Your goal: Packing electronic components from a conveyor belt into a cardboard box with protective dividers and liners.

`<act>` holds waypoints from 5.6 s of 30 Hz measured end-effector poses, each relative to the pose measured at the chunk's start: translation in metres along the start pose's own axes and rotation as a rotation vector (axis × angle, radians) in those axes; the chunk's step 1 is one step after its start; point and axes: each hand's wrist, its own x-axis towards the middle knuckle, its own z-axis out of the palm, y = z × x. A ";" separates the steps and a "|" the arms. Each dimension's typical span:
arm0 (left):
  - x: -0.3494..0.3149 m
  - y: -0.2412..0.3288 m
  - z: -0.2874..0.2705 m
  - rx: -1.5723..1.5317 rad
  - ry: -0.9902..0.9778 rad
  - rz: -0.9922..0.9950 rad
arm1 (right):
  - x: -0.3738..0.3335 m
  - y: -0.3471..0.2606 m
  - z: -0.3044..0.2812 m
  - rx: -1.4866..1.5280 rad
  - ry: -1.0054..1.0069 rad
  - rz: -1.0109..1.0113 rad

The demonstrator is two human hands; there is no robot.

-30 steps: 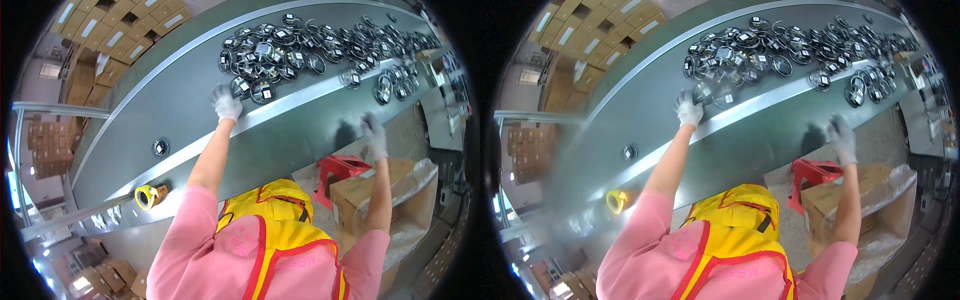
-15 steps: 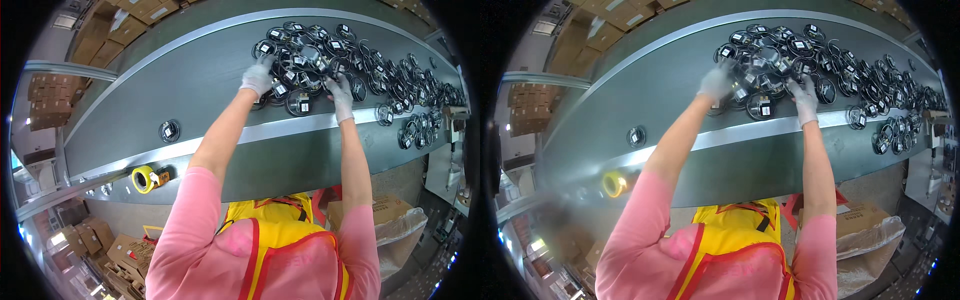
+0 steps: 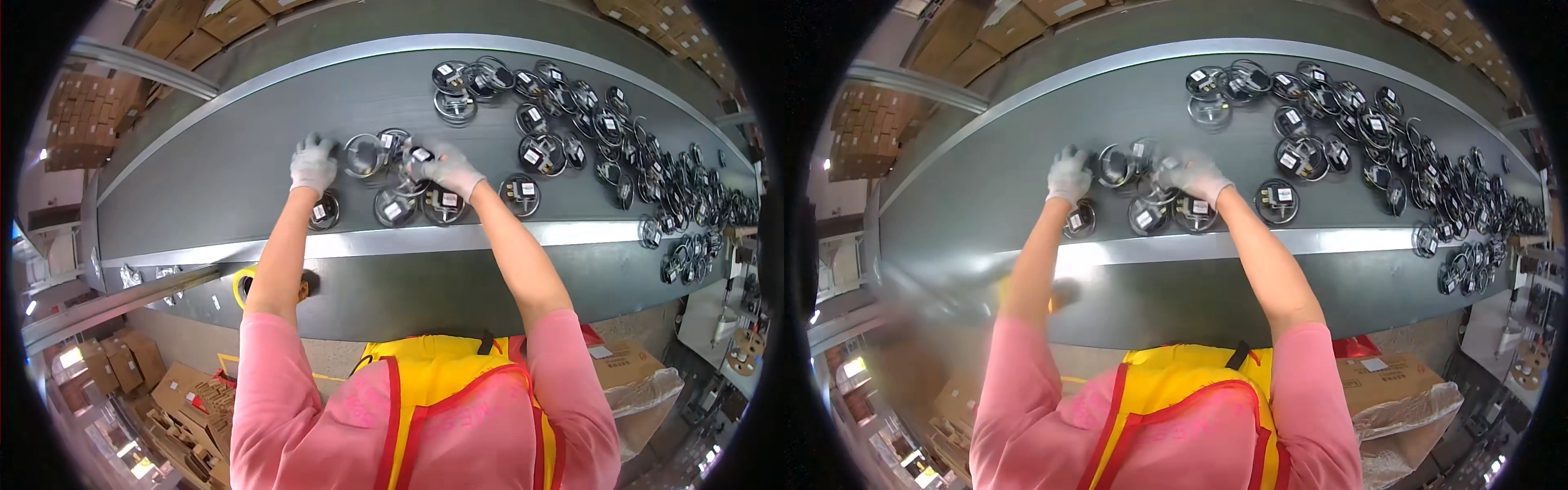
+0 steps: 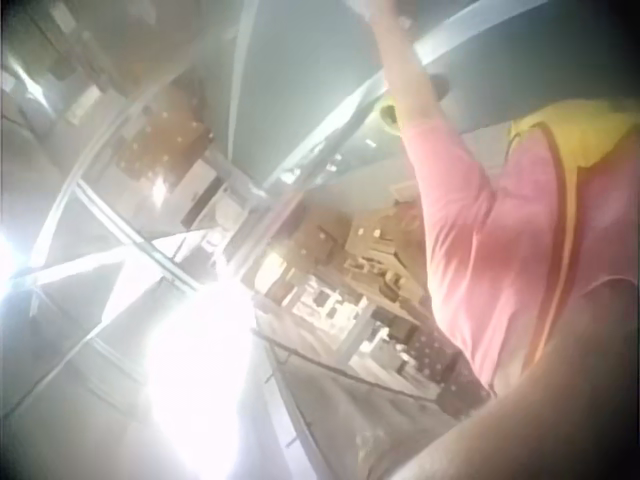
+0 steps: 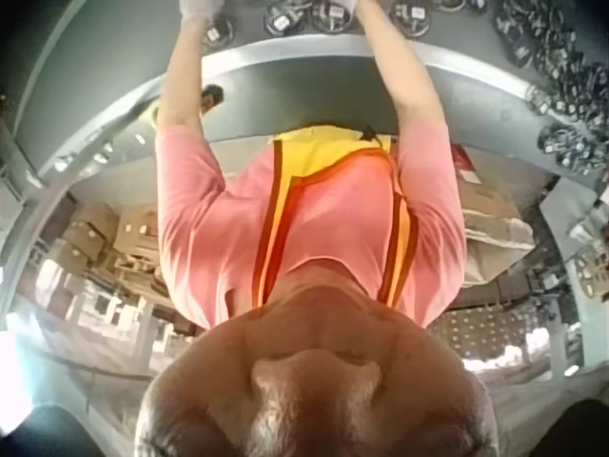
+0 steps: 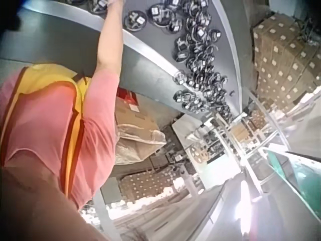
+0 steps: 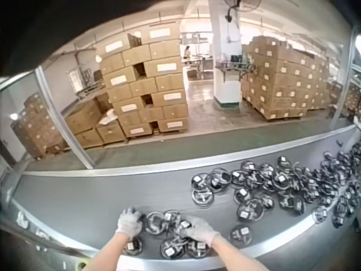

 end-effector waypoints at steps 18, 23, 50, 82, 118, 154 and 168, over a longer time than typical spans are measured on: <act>0.046 0.038 -0.009 -0.861 -0.422 -0.197 | 0.022 -0.022 -0.060 -1.194 0.512 -0.317; 0.049 -0.001 -0.019 -1.111 -0.380 -0.346 | 0.044 -0.036 -0.061 -1.107 0.572 -0.198; 0.084 0.137 0.006 -0.473 0.081 0.150 | -0.003 -0.051 -0.097 -0.508 0.467 -0.348; 0.092 0.008 -0.009 0.379 0.016 -0.083 | 0.022 -0.034 -0.043 -1.343 0.484 -0.348; -0.131 0.040 -0.016 -1.401 0.314 -0.855 | 0.029 -0.007 -0.017 -1.266 0.275 -0.243; -0.029 0.082 -0.028 -1.785 -0.004 -0.517 | 0.023 -0.026 -0.017 -0.099 0.197 -0.275; -0.056 0.092 -0.085 -1.617 -0.277 -0.309 | -0.075 -0.075 -0.002 -0.134 -0.063 -0.236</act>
